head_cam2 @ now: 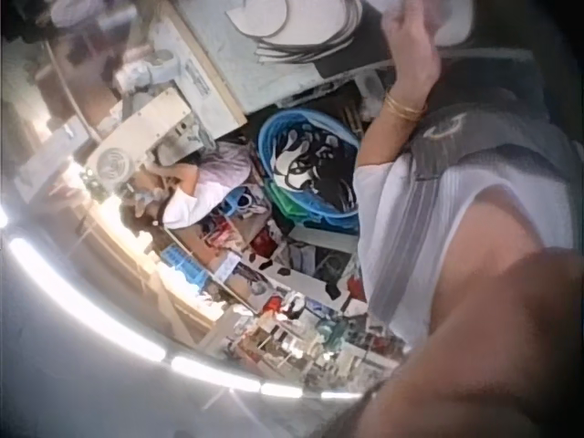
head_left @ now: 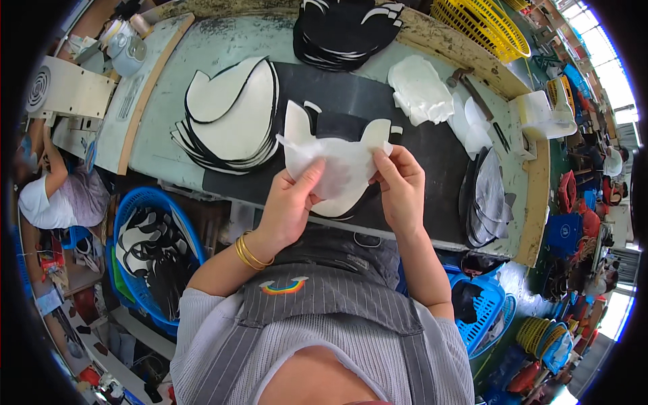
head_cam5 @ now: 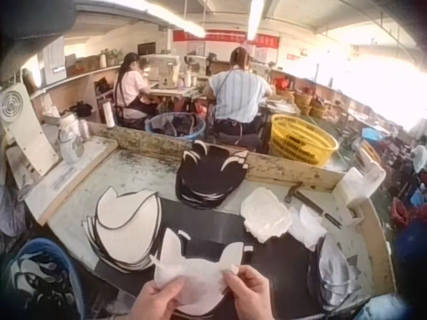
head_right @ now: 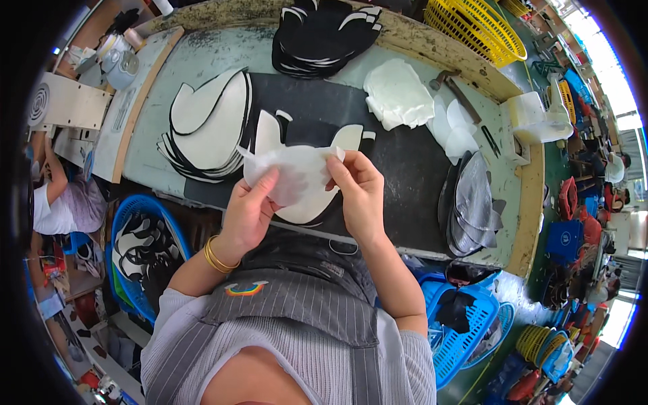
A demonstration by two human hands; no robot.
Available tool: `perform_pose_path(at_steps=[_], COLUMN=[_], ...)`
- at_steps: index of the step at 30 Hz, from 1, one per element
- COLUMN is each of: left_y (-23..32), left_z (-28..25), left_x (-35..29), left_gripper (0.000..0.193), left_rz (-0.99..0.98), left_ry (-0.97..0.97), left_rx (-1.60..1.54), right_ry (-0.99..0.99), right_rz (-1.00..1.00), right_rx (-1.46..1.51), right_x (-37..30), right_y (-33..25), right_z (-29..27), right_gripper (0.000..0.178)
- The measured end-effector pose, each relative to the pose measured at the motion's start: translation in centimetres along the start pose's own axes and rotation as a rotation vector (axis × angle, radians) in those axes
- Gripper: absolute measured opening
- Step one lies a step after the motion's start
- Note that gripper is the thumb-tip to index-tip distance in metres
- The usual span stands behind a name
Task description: Manually attaching reinforcement materials to shoe upper components in a factory setting.
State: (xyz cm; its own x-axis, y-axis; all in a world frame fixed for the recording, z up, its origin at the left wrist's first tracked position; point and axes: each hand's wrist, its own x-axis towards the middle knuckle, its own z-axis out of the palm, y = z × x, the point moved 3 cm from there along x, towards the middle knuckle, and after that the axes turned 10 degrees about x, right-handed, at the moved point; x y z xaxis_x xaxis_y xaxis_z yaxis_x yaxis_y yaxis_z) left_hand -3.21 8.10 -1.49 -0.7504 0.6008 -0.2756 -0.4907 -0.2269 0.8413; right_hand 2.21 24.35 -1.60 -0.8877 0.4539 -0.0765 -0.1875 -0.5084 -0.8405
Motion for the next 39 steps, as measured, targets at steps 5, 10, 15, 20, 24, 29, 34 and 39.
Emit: perform_pose_path(at_steps=[5, 10, 15, 20, 24, 29, 34, 39], left_y=[-0.7, -0.2, -0.3, 0.2, 0.5, 1.5, 2.6, 3.0], left_z=[-0.8, -1.4, -2.0, -3.3, -4.1, -2.4, -1.5, -1.0], left_x=[-0.8, -0.5, 0.2, -0.6, -1.0, -1.8, -2.1, -2.2], left_gripper=[0.027, 0.023, 0.019, 0.018, 0.018, 0.016, 0.013, 0.013], left_rz=[0.023, 0.08, 0.131, 0.127, 0.302, 0.248, 0.22, 0.278], left_ry=[0.042, 0.13, 0.111, 0.075, 0.14, -0.001, -0.13, -0.144], left_rx=[-0.042, -0.023, 0.074, 0.063, 0.296, 0.478, 0.447, 0.437], right_ry=[-0.001, 0.031, 0.067, -0.019, 0.058, -0.289, -0.418, -0.386], right_rz=[0.071, 0.02, -0.022, 0.036, -0.429, -0.184, 0.082, 0.034], right_rx=[0.209, 0.094, -0.164, -0.333, -0.881, -0.63, -0.303, -0.165], right_x=[-1.2, -1.9, -2.2, -2.4, -2.3, -1.0, -0.7, -1.6], right_y=[1.1, 0.8, 0.4, -0.2, -1.3, -1.3, -0.2, -0.6], right_z=[-0.5, -1.2, -2.2, -2.3, -1.7, 3.6, 4.4, 4.7], right_gripper=[0.014, 0.014, 0.013, 0.011, 0.014, 0.022, 0.012, 0.007])
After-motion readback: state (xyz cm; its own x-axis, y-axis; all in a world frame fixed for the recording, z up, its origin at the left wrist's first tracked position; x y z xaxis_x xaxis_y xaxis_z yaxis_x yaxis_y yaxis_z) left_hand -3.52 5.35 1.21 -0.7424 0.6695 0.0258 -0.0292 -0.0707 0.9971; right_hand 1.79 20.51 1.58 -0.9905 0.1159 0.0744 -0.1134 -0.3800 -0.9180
